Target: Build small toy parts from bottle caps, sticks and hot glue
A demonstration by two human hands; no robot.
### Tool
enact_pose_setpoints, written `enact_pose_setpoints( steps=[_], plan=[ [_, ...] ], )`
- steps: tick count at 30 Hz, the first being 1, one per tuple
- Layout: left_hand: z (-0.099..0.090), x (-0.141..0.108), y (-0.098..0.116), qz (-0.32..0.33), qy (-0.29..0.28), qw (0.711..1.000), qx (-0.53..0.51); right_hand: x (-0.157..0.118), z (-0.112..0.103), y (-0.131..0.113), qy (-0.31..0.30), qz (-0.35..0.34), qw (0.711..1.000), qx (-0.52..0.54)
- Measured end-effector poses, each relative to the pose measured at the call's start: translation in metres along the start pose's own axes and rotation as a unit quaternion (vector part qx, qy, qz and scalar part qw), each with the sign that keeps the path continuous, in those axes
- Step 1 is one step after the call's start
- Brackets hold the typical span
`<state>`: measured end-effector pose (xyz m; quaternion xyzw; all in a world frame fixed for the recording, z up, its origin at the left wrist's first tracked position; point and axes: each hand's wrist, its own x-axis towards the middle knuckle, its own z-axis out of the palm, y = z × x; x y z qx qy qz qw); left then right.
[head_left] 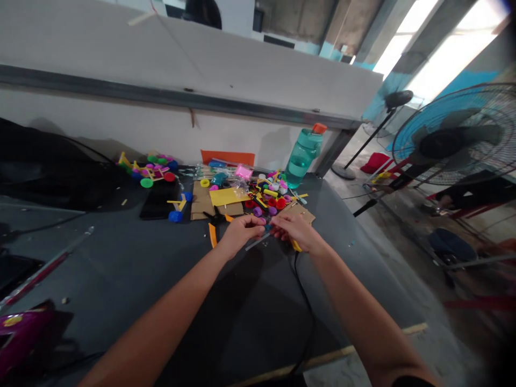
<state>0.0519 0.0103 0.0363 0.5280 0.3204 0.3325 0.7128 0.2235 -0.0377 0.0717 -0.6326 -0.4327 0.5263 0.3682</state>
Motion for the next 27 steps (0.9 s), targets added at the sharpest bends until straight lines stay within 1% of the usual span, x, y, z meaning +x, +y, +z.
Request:
enact_pose_setpoints(
  steps=[3, 6, 10, 13, 15, 17, 18, 19, 20, 21, 22, 23, 24, 25, 26, 27],
  plan=[
    [-0.010, -0.006, 0.006, 0.000, -0.005, 1.000, 0.016, 0.006, 0.008, 0.002, -0.046, 0.017, 0.997, 0.053],
    [-0.018, -0.009, 0.010, -0.005, -0.004, 1.000, 0.020, 0.010, 0.014, 0.003, -0.076, 0.027, 0.993, 0.088],
    [-0.026, -0.009, 0.010, -0.003, -0.004, 1.000, 0.019, 0.016, 0.021, 0.002, -0.092, 0.068, 0.983, 0.142],
    [-0.033, -0.010, 0.010, 0.003, 0.005, 1.000, 0.020, 0.021, 0.031, -0.001, -0.105, 0.098, 0.972, 0.184],
    [-0.041, -0.012, 0.012, 0.005, 0.020, 1.000, 0.013, 0.027, 0.040, -0.005, -0.123, 0.104, 0.966, 0.201],
    [-0.054, -0.017, 0.017, 0.011, 0.047, 0.999, 0.004, 0.037, 0.052, -0.011, -0.147, 0.106, 0.958, 0.221],
    [-0.063, -0.021, 0.020, 0.024, 0.072, 0.997, 0.009, 0.044, 0.060, -0.015, -0.161, 0.109, 0.952, 0.236],
    [-0.073, -0.026, 0.023, 0.045, 0.110, 0.993, 0.028, 0.052, 0.068, -0.019, -0.175, 0.112, 0.945, 0.253],
    [-0.085, -0.031, 0.026, 0.072, 0.165, 0.982, 0.063, 0.061, 0.077, -0.024, -0.190, 0.116, 0.937, 0.271],
    [-0.097, -0.036, 0.028, 0.097, 0.243, 0.959, 0.112, 0.070, 0.087, -0.028, -0.204, 0.118, 0.928, 0.289],
    [-0.110, -0.041, 0.030, 0.114, 0.324, 0.923, 0.174, 0.079, 0.098, -0.032, -0.216, 0.121, 0.919, 0.307],
    [-0.122, -0.045, 0.030, 0.127, 0.394, 0.880, 0.232, 0.088, 0.109, -0.035, -0.227, 0.122, 0.910, 0.324],
    [-0.133, -0.049, 0.030, 0.129, 0.444, 0.840, 0.285, 0.096, 0.121, -0.038, -0.236, 0.124, 0.903, 0.337],
    [-0.143, -0.051, 0.029, 0.121, 0.473, 0.803, 0.341, 0.102, 0.132, -0.040, -0.245, 0.126, 0.896, 0.349],
    [-0.151, -0.052, 0.027, 0.106, 0.483, 0.773, 0.398, 0.107, 0.143, -0.042, -0.252, 0.129, 0.890, 0.358],
    [-0.156, -0.052, 0.024, 0.088, 0.479, 0.748, 0.452, 0.111, 0.152, -0.044, -0.259, 0.132, 0.885, 0.364]
  ],
)
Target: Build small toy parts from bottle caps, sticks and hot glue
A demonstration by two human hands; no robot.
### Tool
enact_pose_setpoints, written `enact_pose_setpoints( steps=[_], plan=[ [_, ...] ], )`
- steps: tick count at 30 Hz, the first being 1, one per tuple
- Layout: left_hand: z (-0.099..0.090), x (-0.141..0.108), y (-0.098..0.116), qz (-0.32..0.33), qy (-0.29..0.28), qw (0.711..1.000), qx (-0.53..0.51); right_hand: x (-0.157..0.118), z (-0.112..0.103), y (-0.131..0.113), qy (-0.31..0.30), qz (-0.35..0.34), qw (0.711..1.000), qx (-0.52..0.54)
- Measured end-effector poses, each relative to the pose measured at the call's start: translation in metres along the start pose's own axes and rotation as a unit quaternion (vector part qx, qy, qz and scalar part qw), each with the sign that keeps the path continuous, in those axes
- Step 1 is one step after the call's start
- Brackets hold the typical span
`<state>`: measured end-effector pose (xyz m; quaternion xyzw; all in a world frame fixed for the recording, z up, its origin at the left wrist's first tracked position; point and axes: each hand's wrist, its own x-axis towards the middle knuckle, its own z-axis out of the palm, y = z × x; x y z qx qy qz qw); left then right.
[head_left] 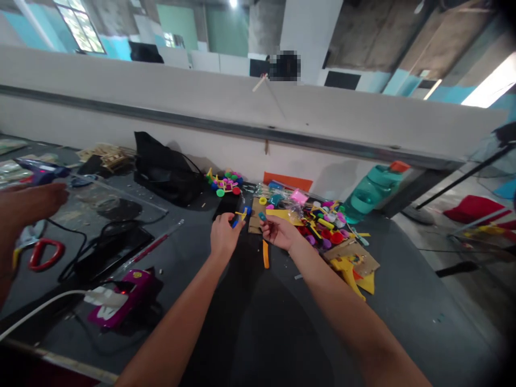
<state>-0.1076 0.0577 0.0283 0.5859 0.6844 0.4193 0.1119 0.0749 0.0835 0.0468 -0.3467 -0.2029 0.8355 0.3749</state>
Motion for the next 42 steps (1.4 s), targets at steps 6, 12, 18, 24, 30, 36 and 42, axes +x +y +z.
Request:
enact_pose_setpoints(
  steps=[6, 12, 18, 24, 30, 36, 42],
  plan=[
    [0.017, -0.002, -0.010, 0.079, -0.045, 0.986, 0.138, 0.022, 0.014, 0.011, -0.011, 0.012, 1.000, 0.023],
    [0.009, 0.001, -0.012, 0.084, -0.032, 0.990, 0.107, 0.018, 0.015, 0.007, -0.003, -0.009, 1.000, 0.028],
    [-0.018, 0.001, 0.003, 0.097, -0.054, 0.994, -0.007, -0.032, 0.009, -0.022, 0.020, -0.062, 0.998, 0.028],
    [-0.024, -0.039, 0.026, 0.197, -0.277, 0.930, -0.143, -0.107, -0.016, -0.033, 0.069, -0.188, 0.978, -0.058],
    [0.003, -0.078, 0.029, 0.233, -0.347, 0.898, -0.139, -0.140, -0.041, 0.007, 0.165, -0.196, 0.959, -0.120],
    [0.029, -0.083, 0.029, 0.275, -0.284, 0.913, -0.103, -0.139, -0.058, 0.023, 0.221, -0.233, 0.937, -0.139],
    [0.040, -0.074, 0.025, 0.296, -0.213, 0.930, -0.051, -0.131, -0.065, 0.009, 0.203, -0.213, 0.943, -0.153]
  ],
)
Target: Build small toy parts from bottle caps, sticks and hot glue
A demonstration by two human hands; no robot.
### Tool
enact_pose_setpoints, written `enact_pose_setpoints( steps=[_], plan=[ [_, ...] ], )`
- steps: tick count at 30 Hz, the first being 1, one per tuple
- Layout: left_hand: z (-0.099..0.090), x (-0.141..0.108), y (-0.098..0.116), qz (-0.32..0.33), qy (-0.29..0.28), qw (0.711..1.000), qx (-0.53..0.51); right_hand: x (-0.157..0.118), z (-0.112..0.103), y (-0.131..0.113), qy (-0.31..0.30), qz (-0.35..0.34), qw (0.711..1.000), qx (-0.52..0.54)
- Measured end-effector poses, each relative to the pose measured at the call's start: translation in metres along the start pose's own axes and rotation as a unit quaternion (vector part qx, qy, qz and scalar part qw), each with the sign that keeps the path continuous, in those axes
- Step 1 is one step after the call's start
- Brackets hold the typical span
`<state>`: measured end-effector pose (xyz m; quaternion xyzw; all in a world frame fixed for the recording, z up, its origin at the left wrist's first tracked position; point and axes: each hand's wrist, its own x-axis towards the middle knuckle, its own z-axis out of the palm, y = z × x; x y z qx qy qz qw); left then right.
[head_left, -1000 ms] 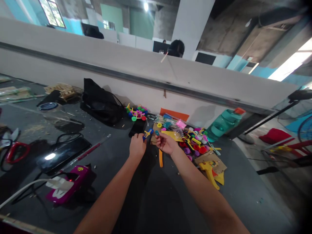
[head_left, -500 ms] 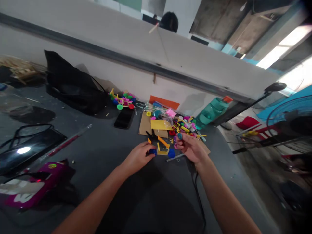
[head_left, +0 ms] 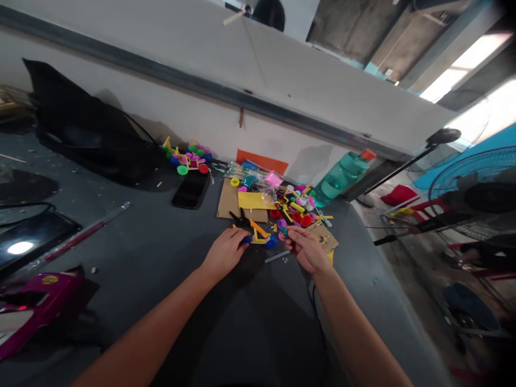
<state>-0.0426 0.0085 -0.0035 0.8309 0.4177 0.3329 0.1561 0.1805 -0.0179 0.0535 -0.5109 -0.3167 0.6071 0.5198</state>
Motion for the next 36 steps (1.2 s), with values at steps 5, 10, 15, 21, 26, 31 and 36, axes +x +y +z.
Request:
enact_pose_setpoints(
  steps=[5, 10, 15, 21, 26, 31, 36],
  plan=[
    [0.002, 0.002, -0.006, -0.008, 0.000, 1.000, -0.007, 0.017, 0.002, 0.001, -0.042, -0.028, 0.997, -0.052],
    [0.002, 0.001, -0.006, 0.002, 0.005, 1.000, -0.013, 0.025, -0.002, 0.014, 0.006, -0.105, 0.974, -0.199],
    [0.002, 0.001, -0.006, 0.002, 0.002, 1.000, -0.009, 0.020, -0.006, 0.023, 0.031, -0.245, 0.897, -0.368],
    [0.002, 0.001, -0.005, 0.006, 0.009, 1.000, -0.016, 0.017, -0.004, 0.030, -0.004, -0.363, 0.820, -0.443],
    [0.002, 0.002, -0.005, 0.003, 0.009, 1.000, -0.012, 0.017, -0.005, 0.031, -0.014, -0.381, 0.802, -0.460],
    [0.001, 0.002, -0.004, -0.001, 0.008, 1.000, -0.015, 0.017, -0.007, 0.032, -0.014, -0.374, 0.802, -0.465],
    [0.000, 0.002, -0.004, 0.002, 0.007, 1.000, -0.016, 0.018, -0.006, 0.033, -0.013, -0.376, 0.797, -0.471]
  ],
)
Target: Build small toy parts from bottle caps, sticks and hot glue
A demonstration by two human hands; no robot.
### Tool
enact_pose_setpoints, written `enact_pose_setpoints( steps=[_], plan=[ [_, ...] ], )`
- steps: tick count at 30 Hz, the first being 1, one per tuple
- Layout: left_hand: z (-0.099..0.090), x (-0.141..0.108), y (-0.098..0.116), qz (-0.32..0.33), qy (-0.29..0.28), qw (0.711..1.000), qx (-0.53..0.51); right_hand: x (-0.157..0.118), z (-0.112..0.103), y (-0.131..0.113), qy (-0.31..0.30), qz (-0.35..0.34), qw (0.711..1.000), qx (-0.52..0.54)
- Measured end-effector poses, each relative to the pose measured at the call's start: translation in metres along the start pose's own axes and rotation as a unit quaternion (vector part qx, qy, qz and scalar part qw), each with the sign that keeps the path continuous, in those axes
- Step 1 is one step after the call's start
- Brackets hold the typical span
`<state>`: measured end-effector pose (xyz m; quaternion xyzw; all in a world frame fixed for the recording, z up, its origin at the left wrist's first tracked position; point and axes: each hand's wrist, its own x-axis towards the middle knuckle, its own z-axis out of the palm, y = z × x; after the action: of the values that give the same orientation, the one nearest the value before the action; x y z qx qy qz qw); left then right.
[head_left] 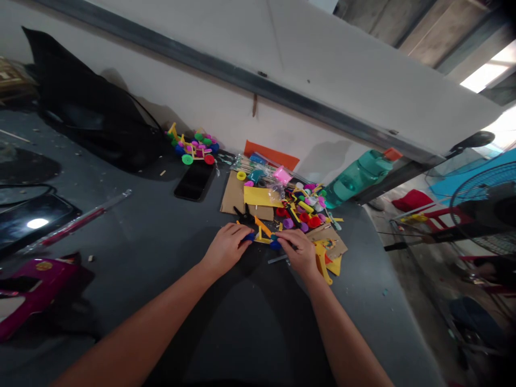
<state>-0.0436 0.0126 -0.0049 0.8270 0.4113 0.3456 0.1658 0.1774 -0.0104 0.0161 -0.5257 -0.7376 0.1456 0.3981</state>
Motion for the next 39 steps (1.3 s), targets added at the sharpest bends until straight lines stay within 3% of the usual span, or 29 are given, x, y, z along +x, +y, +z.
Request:
enact_pose_setpoints(
  steps=[26, 39],
  plan=[
    [-0.0004, 0.0008, 0.0003, -0.003, -0.001, 1.000, -0.002, 0.0000, -0.0048, -0.0019, -0.012, -0.013, 1.000, -0.013],
    [-0.0003, 0.0011, 0.0011, -0.002, 0.000, 1.000, 0.003, 0.0040, 0.0003, 0.0051, -0.008, -0.066, 0.997, -0.048]
  ],
)
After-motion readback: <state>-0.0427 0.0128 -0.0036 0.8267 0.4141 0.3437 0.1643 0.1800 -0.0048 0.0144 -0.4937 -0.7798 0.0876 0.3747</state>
